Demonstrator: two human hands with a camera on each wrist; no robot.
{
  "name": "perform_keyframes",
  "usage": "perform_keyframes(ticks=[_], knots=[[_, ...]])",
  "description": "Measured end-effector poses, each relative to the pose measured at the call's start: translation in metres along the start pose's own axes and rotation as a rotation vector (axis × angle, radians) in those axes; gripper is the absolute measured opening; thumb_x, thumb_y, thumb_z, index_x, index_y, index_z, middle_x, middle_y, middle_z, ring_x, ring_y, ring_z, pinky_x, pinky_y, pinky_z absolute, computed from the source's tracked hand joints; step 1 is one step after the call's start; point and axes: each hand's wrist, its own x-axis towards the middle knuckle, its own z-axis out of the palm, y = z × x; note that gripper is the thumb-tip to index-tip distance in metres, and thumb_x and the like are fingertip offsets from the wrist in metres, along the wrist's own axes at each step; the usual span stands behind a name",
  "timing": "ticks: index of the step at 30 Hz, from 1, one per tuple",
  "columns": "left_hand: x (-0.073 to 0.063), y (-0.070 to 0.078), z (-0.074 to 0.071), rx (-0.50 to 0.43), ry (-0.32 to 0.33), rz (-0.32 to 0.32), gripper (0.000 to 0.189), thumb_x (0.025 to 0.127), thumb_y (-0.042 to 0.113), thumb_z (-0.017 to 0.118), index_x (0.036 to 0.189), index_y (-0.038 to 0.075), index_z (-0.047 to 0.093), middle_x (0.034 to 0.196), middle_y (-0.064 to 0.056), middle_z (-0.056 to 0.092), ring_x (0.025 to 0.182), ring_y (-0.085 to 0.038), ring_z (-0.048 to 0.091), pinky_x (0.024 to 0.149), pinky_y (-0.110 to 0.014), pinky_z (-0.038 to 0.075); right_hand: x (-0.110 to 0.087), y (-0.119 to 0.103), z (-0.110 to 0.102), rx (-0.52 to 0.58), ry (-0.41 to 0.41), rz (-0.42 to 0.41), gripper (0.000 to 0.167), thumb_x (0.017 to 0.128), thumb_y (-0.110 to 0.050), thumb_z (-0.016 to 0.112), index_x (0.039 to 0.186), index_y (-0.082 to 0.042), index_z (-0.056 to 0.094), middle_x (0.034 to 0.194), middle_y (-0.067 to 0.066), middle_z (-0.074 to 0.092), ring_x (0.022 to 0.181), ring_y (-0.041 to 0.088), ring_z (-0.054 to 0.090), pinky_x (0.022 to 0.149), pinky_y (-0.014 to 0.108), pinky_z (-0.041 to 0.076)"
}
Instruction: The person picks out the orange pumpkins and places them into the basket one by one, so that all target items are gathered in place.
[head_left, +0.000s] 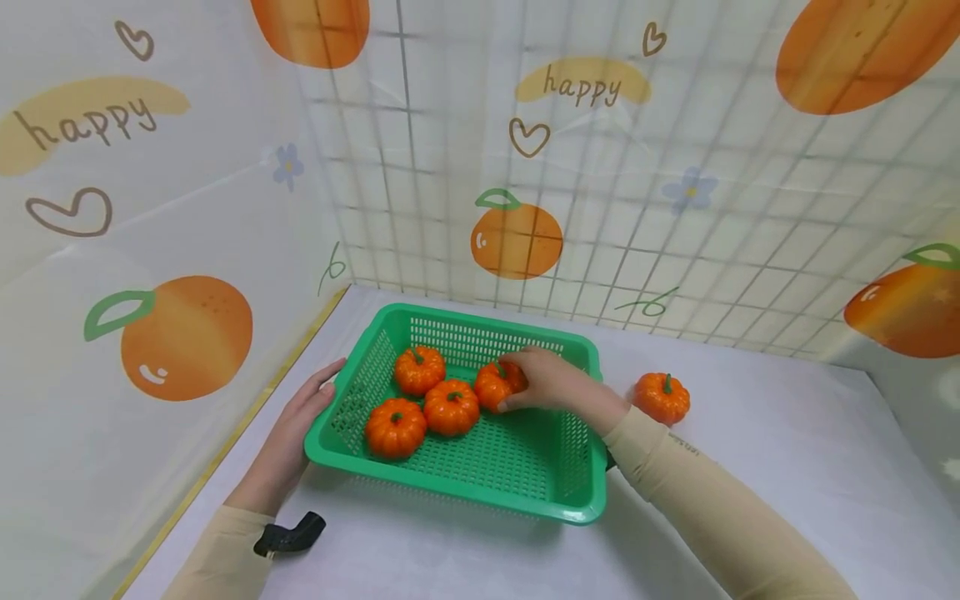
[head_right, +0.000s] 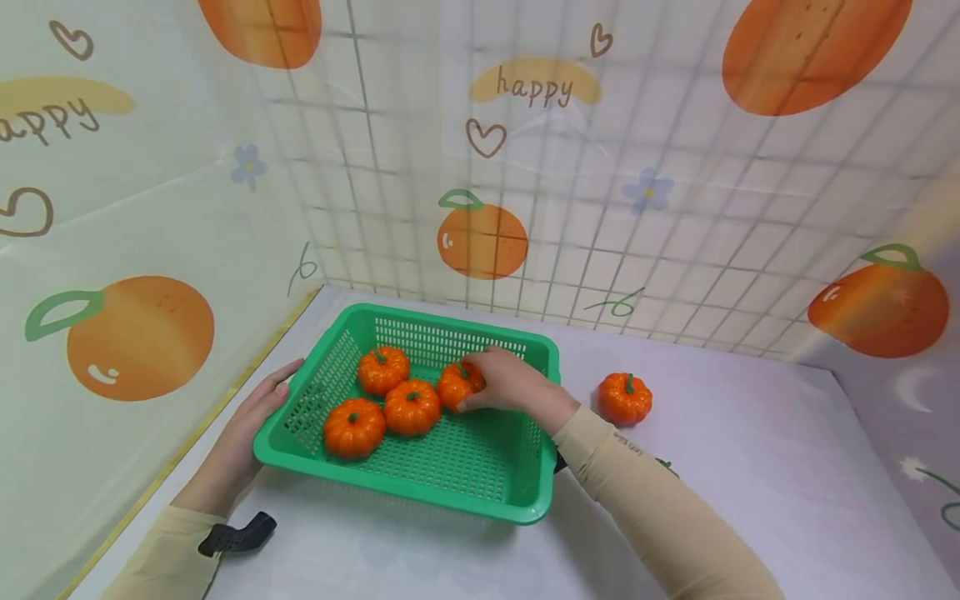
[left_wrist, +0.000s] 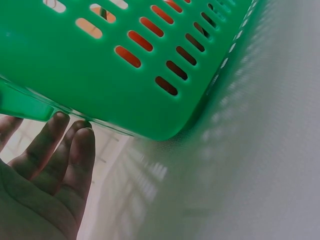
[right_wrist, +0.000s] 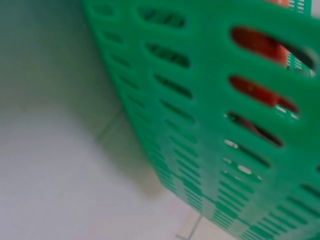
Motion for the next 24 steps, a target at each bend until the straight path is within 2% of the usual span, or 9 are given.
perform_keyframes(ticks=[8,15,24], knots=[[-0.001,0.000,-0.002,-0.012,-0.007,0.000,0.053,0.105,0.050,0.038,0.155,0.034,0.031,0.157,-0.003,0.028,0.133,-0.025,0.041,0.093,-0.027,0.046,0.000,0.000,0.000,0.013,0.009,0.017,0.078,0.077,-0.046,0.084,0.139,-0.008,0.056,0.134,0.013,0.057,0.122,0.029,0.051,0.104,0.046,0.039],[-0.003,0.000,0.000,-0.011,-0.004,-0.011,0.053,0.105,0.050,0.038,0.155,0.034,0.031,0.157,-0.003,0.029,0.131,-0.026,0.043,0.092,-0.029,0.048,-0.004,0.002,-0.003,0.021,0.030,0.015,0.084,0.078,-0.050,0.082,0.145,-0.009,0.051,0.138,0.011,0.056,0.127,0.030,0.049,0.107,0.049,0.036],[-0.002,0.001,0.000,0.000,0.002,-0.005,0.053,0.105,0.050,0.038,0.155,0.034,0.031,0.157,-0.003,0.028,0.131,-0.028,0.043,0.092,-0.029,0.047,-0.020,0.003,-0.020,0.111,0.121,-0.037,0.086,0.077,-0.048,0.083,0.148,-0.015,0.047,0.139,0.005,0.055,0.119,0.024,0.057,0.094,0.044,0.049]])
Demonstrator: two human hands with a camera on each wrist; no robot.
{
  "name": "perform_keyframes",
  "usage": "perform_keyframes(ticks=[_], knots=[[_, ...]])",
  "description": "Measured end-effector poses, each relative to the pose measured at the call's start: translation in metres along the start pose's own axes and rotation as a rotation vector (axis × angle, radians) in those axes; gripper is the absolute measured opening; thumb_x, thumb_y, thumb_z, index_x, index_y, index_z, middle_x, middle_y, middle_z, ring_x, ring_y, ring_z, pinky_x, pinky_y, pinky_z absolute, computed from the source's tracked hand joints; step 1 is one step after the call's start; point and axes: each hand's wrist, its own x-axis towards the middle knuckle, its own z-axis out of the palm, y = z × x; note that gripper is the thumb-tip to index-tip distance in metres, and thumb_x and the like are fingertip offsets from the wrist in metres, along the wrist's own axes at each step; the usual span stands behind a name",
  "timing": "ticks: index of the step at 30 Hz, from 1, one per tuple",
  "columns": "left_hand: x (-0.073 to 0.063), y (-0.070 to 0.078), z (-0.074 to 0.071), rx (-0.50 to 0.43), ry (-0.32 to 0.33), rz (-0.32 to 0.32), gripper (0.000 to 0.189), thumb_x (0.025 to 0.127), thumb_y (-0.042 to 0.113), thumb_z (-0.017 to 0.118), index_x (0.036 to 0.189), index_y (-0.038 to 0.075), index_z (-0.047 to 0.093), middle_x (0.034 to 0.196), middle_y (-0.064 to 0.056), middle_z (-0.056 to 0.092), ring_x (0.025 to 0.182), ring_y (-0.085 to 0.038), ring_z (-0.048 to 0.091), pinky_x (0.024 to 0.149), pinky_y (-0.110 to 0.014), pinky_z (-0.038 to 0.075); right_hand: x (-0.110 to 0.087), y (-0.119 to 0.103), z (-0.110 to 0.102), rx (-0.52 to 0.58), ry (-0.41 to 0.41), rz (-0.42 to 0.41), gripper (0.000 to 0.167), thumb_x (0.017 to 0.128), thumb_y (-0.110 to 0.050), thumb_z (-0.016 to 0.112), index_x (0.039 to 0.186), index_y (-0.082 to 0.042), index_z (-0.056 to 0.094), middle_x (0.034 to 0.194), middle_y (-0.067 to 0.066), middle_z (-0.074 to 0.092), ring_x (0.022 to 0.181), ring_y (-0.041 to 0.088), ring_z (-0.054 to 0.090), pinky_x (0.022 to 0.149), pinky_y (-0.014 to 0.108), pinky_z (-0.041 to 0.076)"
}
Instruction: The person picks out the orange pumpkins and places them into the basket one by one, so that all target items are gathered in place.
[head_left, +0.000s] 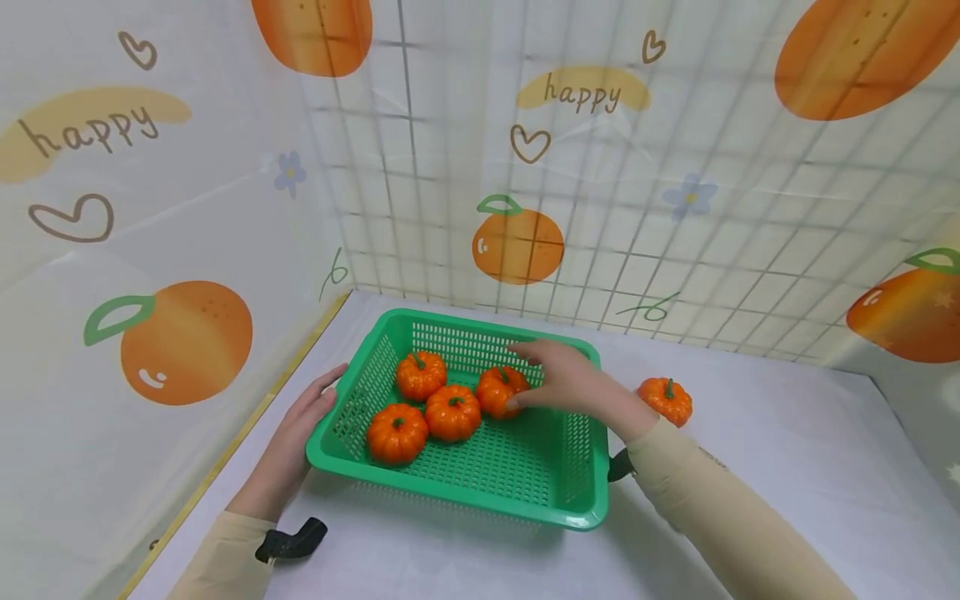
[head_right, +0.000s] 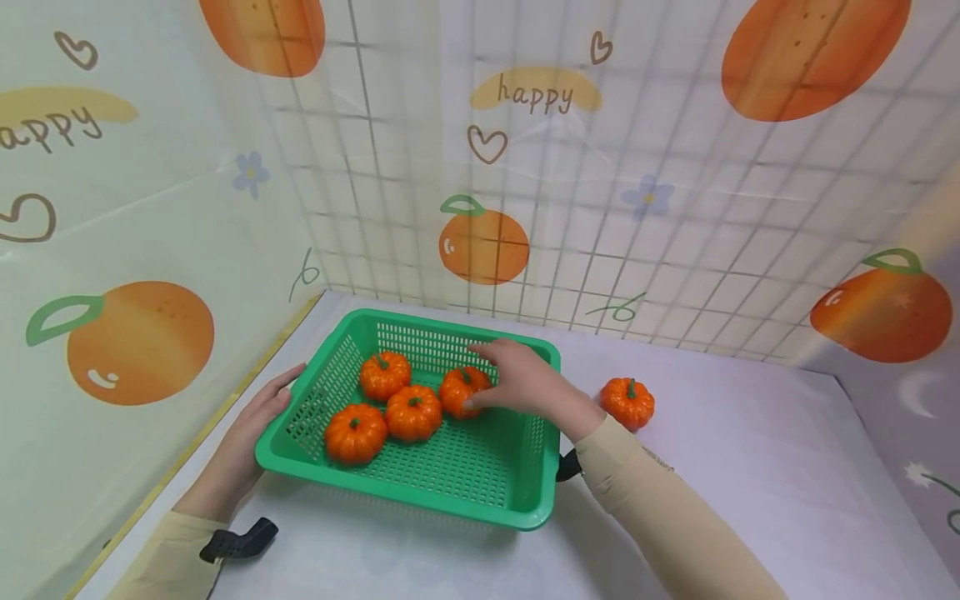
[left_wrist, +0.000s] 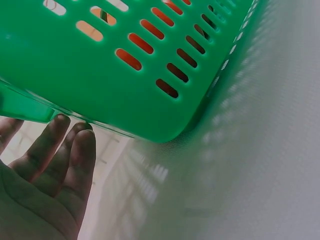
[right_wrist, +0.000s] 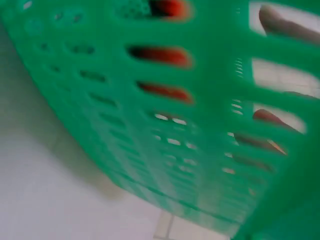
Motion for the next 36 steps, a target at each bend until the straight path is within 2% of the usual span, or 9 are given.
perform_keyframes(ticks=[8,13,15,20,28,30,36], knots=[[0.000,0.000,0.000,-0.007,0.008,0.001,0.053,0.105,0.050,0.039,0.154,0.034,0.032,0.158,-0.001,0.027,0.131,-0.026,0.042,0.092,-0.027,0.047,-0.024,0.002,-0.023,0.050,0.028,-0.005,0.088,0.075,-0.048,0.085,0.147,-0.015,0.048,0.140,0.006,0.054,0.120,0.024,0.056,0.095,0.046,0.048],[0.000,-0.001,0.000,-0.014,0.003,0.008,0.053,0.105,0.050,0.039,0.154,0.034,0.032,0.158,-0.001,0.026,0.133,-0.026,0.040,0.093,-0.027,0.047,-0.044,0.006,-0.037,0.215,0.070,0.077,0.087,0.072,-0.046,0.087,0.146,-0.022,0.049,0.142,-0.002,0.052,0.124,0.022,0.051,0.096,0.049,0.047],[0.001,-0.001,0.000,-0.015,0.002,0.010,0.053,0.105,0.050,0.039,0.155,0.034,0.032,0.158,-0.001,0.025,0.133,-0.026,0.040,0.093,-0.027,0.047,-0.051,0.010,-0.043,0.249,0.093,0.084,0.087,0.072,-0.046,0.088,0.146,-0.024,0.048,0.143,-0.003,0.050,0.125,0.022,0.050,0.097,0.050,0.045],[0.001,0.000,0.000,-0.013,0.006,0.004,0.053,0.104,0.051,0.039,0.154,0.035,0.032,0.158,0.000,0.025,0.134,-0.025,0.038,0.093,-0.026,0.046,-0.068,0.024,-0.054,0.196,0.141,0.087,0.089,0.074,-0.050,0.085,0.148,-0.020,0.046,0.146,0.001,0.048,0.125,0.026,0.052,0.100,0.051,0.044],[0.000,0.001,0.001,-0.012,0.009,-0.002,0.053,0.104,0.052,0.039,0.154,0.036,0.032,0.158,0.001,0.025,0.133,-0.025,0.040,0.093,-0.027,0.047,-0.102,0.046,-0.069,0.269,0.192,0.182,0.087,0.077,-0.050,0.082,0.150,-0.023,0.042,0.148,0.001,0.045,0.129,0.031,0.048,0.101,0.052,0.042],[0.000,0.001,0.001,-0.015,0.007,-0.002,0.053,0.104,0.052,0.039,0.154,0.036,0.032,0.158,0.000,0.025,0.133,-0.025,0.041,0.093,-0.027,0.047,-0.111,0.053,-0.072,0.286,0.207,0.226,0.087,0.077,-0.052,0.081,0.150,-0.028,0.041,0.148,-0.002,0.044,0.130,0.031,0.048,0.100,0.052,0.043],[-0.001,0.001,0.001,-0.021,0.003,-0.008,0.053,0.104,0.052,0.039,0.154,0.036,0.031,0.158,0.000,0.025,0.133,-0.026,0.040,0.093,-0.027,0.047,-0.137,0.073,-0.080,0.280,0.240,0.298,0.090,0.081,-0.049,0.079,0.155,-0.025,0.034,0.152,0.005,0.041,0.131,0.038,0.045,0.097,0.057,0.043]])
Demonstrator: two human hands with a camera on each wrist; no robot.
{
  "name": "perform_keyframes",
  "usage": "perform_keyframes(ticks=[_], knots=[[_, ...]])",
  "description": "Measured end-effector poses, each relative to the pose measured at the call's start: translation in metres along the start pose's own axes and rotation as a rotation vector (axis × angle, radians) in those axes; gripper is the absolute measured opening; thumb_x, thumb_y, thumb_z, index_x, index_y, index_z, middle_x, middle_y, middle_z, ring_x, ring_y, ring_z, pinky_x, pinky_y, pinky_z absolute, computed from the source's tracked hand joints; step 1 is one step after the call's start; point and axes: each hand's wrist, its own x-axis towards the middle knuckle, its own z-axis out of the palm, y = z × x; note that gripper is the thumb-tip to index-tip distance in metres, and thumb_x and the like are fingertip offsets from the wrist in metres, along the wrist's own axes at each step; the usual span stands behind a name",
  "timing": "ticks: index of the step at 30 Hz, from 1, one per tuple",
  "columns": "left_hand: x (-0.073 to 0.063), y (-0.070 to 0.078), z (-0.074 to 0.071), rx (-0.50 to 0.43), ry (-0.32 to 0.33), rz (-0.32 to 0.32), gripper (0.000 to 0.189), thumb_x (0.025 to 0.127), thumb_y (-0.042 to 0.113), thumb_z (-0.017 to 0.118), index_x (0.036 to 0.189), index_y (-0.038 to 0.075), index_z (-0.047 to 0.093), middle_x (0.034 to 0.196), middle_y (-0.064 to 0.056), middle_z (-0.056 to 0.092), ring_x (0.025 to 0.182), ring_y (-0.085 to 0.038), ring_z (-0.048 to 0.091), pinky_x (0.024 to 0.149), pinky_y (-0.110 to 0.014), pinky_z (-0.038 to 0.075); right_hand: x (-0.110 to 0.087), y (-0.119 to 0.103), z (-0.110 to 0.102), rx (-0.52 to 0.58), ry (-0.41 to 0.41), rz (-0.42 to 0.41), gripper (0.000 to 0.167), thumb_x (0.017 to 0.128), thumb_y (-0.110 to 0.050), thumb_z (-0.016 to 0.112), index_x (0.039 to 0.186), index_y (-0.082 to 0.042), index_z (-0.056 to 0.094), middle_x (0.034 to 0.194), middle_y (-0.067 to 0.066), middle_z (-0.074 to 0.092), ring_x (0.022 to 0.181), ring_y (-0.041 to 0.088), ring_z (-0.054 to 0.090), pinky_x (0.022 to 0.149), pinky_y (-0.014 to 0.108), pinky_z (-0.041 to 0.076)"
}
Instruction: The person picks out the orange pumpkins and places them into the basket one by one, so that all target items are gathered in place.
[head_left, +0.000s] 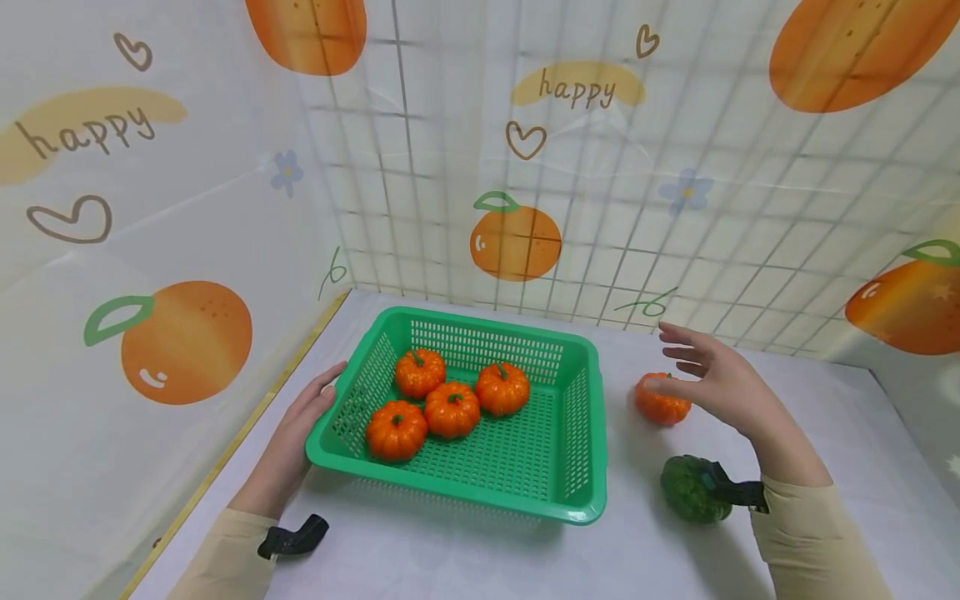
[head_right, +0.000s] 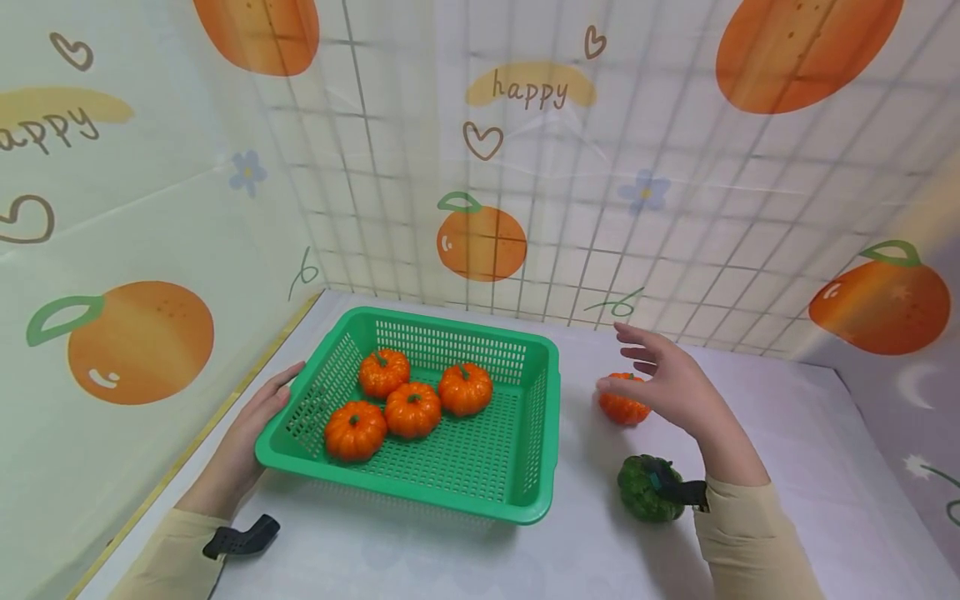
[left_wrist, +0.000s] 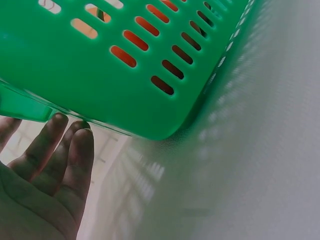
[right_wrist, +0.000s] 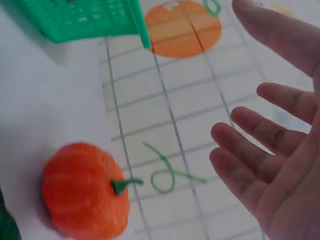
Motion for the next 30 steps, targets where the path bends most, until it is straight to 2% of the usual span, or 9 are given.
perform_keyframes(ticks=[5,9,13,16,20,22,25,28,30], knots=[[0.000,0.000,0.000,0.006,-0.002,0.003,0.053,0.105,0.052,0.038,0.154,0.036,0.031,0.159,0.001,0.025,0.135,-0.026,0.037,0.094,-0.026,0.046,-0.008,0.020,-0.008,-0.003,0.034,0.047,0.093,0.083,-0.048,0.078,0.157,-0.021,0.028,0.151,0.012,0.040,0.131,0.042,0.044,0.094,0.061,0.044],[0.001,-0.001,0.000,0.003,-0.002,0.007,0.052,0.105,0.051,0.038,0.154,0.036,0.031,0.158,0.000,0.025,0.133,-0.026,0.040,0.093,-0.027,0.047,-0.013,0.035,-0.012,0.011,0.054,0.042,0.093,0.086,-0.043,0.076,0.158,-0.015,0.024,0.150,0.016,0.040,0.130,0.045,0.044,0.094,0.058,0.045],[0.001,-0.001,0.000,0.003,-0.007,0.013,0.053,0.105,0.050,0.037,0.155,0.035,0.031,0.158,-0.001,0.026,0.132,-0.027,0.042,0.093,-0.028,0.047,-0.017,0.050,-0.018,0.015,0.071,0.054,0.092,0.087,-0.041,0.076,0.158,-0.015,0.024,0.151,0.017,0.039,0.129,0.045,0.045,0.087,0.033,0.053],[0.001,-0.001,0.000,0.005,-0.007,0.011,0.052,0.105,0.050,0.037,0.155,0.035,0.031,0.158,-0.001,0.025,0.132,-0.026,0.041,0.093,-0.027,0.047,-0.019,0.061,-0.024,0.018,0.072,0.065,0.091,0.088,-0.040,0.075,0.158,-0.014,0.024,0.151,0.019,0.038,0.128,0.046,0.045,0.079,0.015,0.048],[0.001,-0.002,0.000,-0.008,-0.010,0.008,0.051,0.105,0.049,0.038,0.154,0.035,0.032,0.158,-0.001,0.025,0.132,-0.025,0.041,0.093,-0.028,0.047,-0.021,0.074,-0.027,0.038,0.052,0.084,0.090,0.089,-0.040,0.074,0.157,-0.008,0.024,0.151,0.022,0.037,0.128,0.047,0.044,0.076,0.011,0.045],[0.000,-0.002,-0.001,-0.014,-0.014,0.014,0.051,0.106,0.048,0.038,0.155,0.033,0.031,0.157,-0.002,0.027,0.130,-0.025,0.044,0.093,-0.028,0.048,-0.020,0.080,-0.026,0.045,0.028,0.095,0.090,0.089,-0.040,0.074,0.156,-0.006,0.025,0.151,0.022,0.036,0.129,0.046,0.044,0.078,0.013,0.046],[0.000,-0.003,-0.002,-0.018,-0.016,0.028,0.051,0.106,0.046,0.037,0.155,0.031,0.031,0.157,-0.004,0.028,0.128,-0.024,0.046,0.093,-0.028,0.048,-0.017,0.091,-0.023,0.063,-0.016,0.108,0.090,0.089,-0.040,0.074,0.156,-0.006,0.024,0.152,0.022,0.034,0.131,0.046,0.042,0.089,0.033,0.052],[0.001,-0.003,-0.002,-0.013,-0.015,0.033,0.051,0.106,0.046,0.037,0.155,0.031,0.031,0.157,-0.004,0.027,0.128,-0.023,0.045,0.093,-0.028,0.048,-0.014,0.102,-0.019,0.076,-0.057,0.122,0.089,0.090,-0.039,0.073,0.157,-0.007,0.024,0.154,0.023,0.032,0.132,0.047,0.040,0.096,0.055,0.045],[0.001,-0.003,-0.001,-0.014,-0.019,0.033,0.052,0.106,0.046,0.037,0.155,0.031,0.031,0.157,-0.004,0.027,0.129,-0.023,0.044,0.093,-0.028,0.047,-0.013,0.108,-0.017,0.079,-0.077,0.125,0.087,0.091,-0.038,0.073,0.156,-0.007,0.025,0.154,0.024,0.031,0.132,0.048,0.040,0.096,0.060,0.042]])
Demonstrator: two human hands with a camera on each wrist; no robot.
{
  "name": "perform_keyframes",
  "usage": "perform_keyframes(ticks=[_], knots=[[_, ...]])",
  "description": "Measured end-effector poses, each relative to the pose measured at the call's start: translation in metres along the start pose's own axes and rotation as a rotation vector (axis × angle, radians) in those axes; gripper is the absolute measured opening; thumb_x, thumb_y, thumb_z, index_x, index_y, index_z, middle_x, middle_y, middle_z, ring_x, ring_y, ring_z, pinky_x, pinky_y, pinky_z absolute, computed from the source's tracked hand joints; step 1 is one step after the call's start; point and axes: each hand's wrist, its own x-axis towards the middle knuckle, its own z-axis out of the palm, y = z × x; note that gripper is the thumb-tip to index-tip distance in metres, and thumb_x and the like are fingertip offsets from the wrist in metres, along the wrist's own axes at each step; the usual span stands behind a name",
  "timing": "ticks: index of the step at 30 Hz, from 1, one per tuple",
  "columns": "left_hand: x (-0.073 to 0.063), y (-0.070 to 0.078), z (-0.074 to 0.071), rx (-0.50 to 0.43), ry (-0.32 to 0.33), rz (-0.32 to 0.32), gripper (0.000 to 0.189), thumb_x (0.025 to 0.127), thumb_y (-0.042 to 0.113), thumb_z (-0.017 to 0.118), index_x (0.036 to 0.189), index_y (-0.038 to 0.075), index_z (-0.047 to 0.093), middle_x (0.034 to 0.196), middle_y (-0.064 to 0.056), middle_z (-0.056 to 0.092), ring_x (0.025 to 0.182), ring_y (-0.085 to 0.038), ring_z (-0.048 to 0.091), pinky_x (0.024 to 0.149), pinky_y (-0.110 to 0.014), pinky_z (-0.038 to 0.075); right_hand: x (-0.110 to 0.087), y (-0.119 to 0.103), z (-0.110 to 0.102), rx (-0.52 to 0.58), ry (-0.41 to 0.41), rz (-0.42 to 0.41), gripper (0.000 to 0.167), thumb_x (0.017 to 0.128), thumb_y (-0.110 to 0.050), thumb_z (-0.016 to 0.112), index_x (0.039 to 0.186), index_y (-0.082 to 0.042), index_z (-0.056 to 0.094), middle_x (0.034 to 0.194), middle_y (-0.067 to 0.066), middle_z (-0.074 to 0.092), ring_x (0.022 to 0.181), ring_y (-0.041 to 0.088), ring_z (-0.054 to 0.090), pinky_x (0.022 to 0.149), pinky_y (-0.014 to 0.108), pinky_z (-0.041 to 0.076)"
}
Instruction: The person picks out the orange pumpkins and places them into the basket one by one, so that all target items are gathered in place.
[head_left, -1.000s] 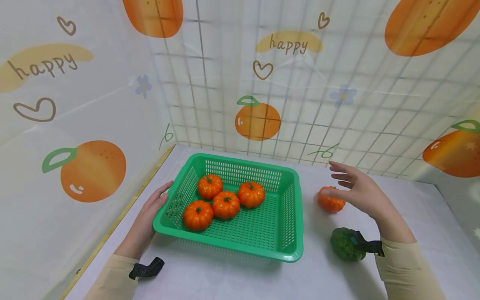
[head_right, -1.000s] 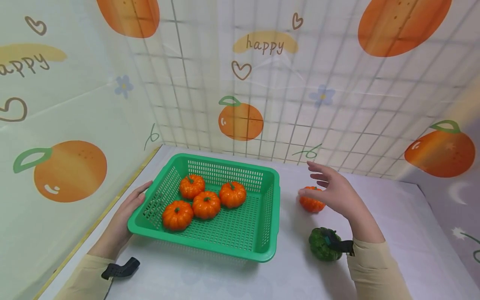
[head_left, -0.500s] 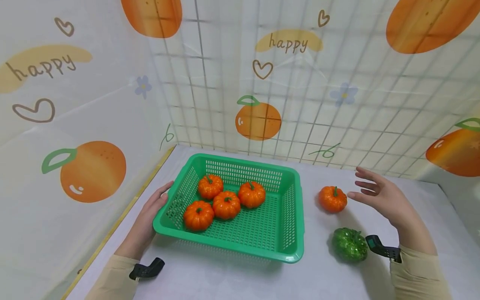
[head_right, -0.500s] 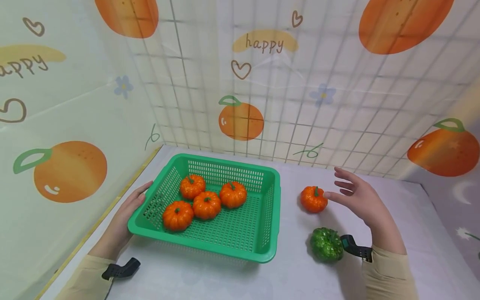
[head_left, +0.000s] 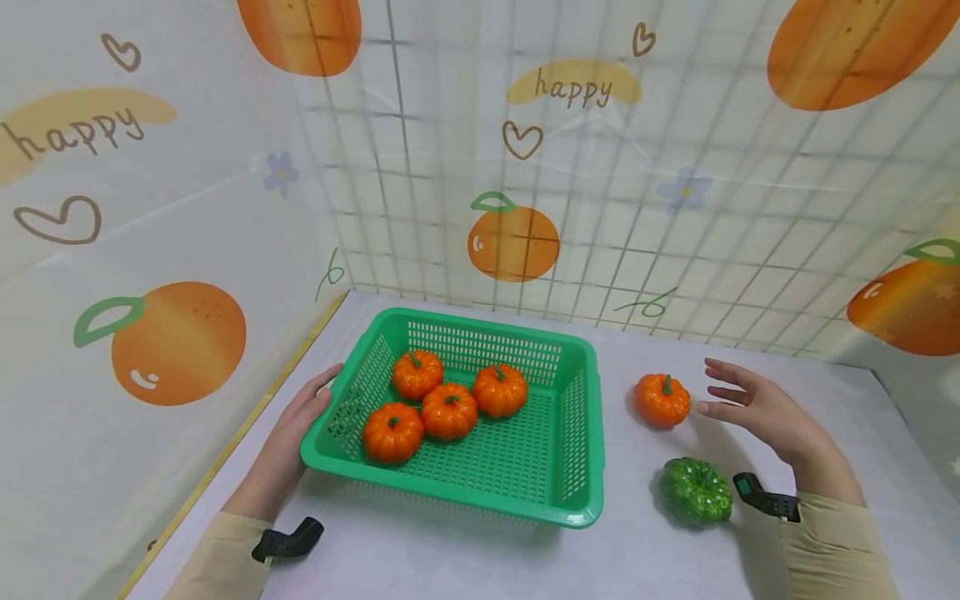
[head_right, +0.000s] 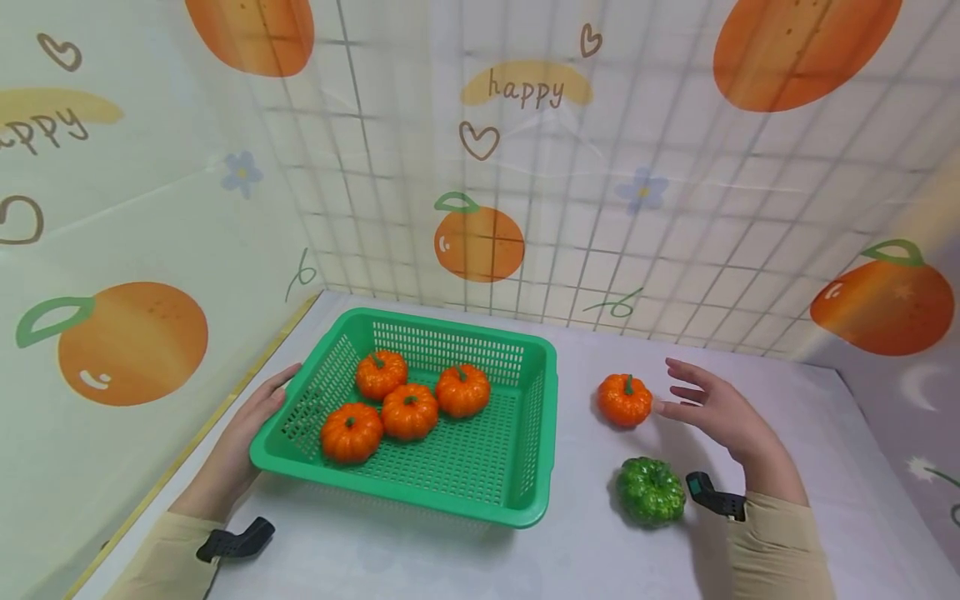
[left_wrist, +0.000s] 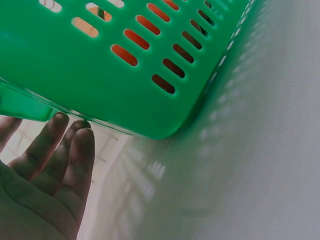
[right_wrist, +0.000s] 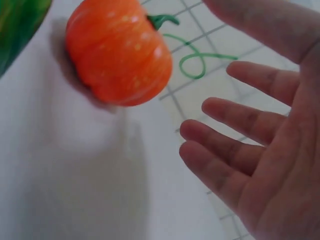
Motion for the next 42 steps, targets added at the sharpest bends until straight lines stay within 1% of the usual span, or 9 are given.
perform_keyframes(ticks=[2,6,7,9,13,22,32,38,42], knots=[[0.000,0.000,0.000,-0.003,-0.001,0.000,0.051,0.107,0.046,0.037,0.155,0.031,0.031,0.157,-0.004,0.027,0.130,-0.024,0.044,0.094,-0.028,0.047,0.002,0.006,0.002,0.002,-0.021,-0.012,0.084,0.092,-0.037,0.072,0.156,-0.007,0.026,0.153,0.024,0.032,0.131,0.047,0.042,0.096,0.054,0.045],[0.000,0.000,0.000,-0.001,-0.001,-0.001,0.051,0.107,0.046,0.036,0.155,0.032,0.031,0.157,-0.004,0.027,0.131,-0.024,0.043,0.094,-0.027,0.046,0.006,0.015,0.006,0.006,-0.052,-0.038,0.083,0.091,-0.036,0.073,0.154,-0.005,0.029,0.153,0.023,0.033,0.130,0.046,0.044,0.091,0.032,0.050],[0.000,0.000,0.000,-0.001,0.000,0.000,0.051,0.107,0.046,0.036,0.155,0.032,0.031,0.157,-0.003,0.027,0.131,-0.024,0.042,0.094,-0.027,0.046,0.007,0.016,0.007,0.010,-0.059,-0.042,0.083,0.091,-0.036,0.073,0.154,-0.005,0.029,0.153,0.023,0.033,0.130,0.047,0.044,0.091,0.031,0.050],[0.000,0.000,0.001,0.001,0.001,0.000,0.051,0.107,0.046,0.036,0.155,0.032,0.031,0.157,-0.003,0.027,0.132,-0.024,0.041,0.094,-0.027,0.046,0.009,0.019,0.010,0.018,-0.069,-0.038,0.083,0.091,-0.036,0.073,0.154,-0.005,0.029,0.153,0.023,0.033,0.130,0.047,0.044,0.092,0.035,0.050],[0.000,0.000,0.000,0.004,0.003,0.001,0.051,0.106,0.046,0.036,0.155,0.032,0.031,0.158,-0.003,0.027,0.133,-0.024,0.040,0.094,-0.026,0.046,0.012,0.024,0.015,0.045,-0.082,-0.032,0.083,0.091,-0.033,0.074,0.155,-0.007,0.028,0.154,0.023,0.032,0.130,0.048,0.043,0.095,0.051,0.047],[0.000,0.001,0.001,0.011,0.007,-0.008,0.052,0.106,0.048,0.037,0.155,0.032,0.031,0.158,-0.002,0.026,0.134,-0.024,0.038,0.095,-0.025,0.045,0.017,0.028,0.024,0.092,-0.099,-0.036,0.084,0.088,-0.032,0.076,0.154,-0.007,0.030,0.154,0.020,0.034,0.130,0.047,0.043,0.091,0.034,0.051],[0.000,0.002,0.001,0.032,0.017,-0.013,0.052,0.106,0.049,0.037,0.155,0.033,0.031,0.158,-0.001,0.026,0.134,-0.025,0.037,0.094,-0.026,0.045,0.019,0.025,0.028,0.058,-0.089,-0.029,0.086,0.086,-0.035,0.078,0.153,-0.006,0.034,0.152,0.021,0.037,0.131,0.045,0.044,0.094,0.037,0.050],[-0.001,0.003,0.001,0.030,0.012,-0.009,0.051,0.106,0.048,0.036,0.155,0.033,0.031,0.158,-0.001,0.026,0.133,-0.025,0.038,0.094,-0.026,0.046,0.020,0.024,0.031,0.029,-0.078,-0.017,0.084,0.085,-0.037,0.078,0.151,-0.004,0.037,0.149,0.022,0.041,0.129,0.046,0.044,0.097,0.051,0.046],[-0.001,0.003,0.001,0.036,0.012,-0.005,0.051,0.106,0.047,0.036,0.155,0.033,0.031,0.158,-0.001,0.026,0.134,-0.026,0.037,0.094,-0.026,0.045,0.021,0.025,0.031,0.020,-0.066,-0.013,0.082,0.085,-0.038,0.079,0.150,-0.006,0.039,0.147,0.021,0.043,0.128,0.045,0.046,0.096,0.052,0.046]])
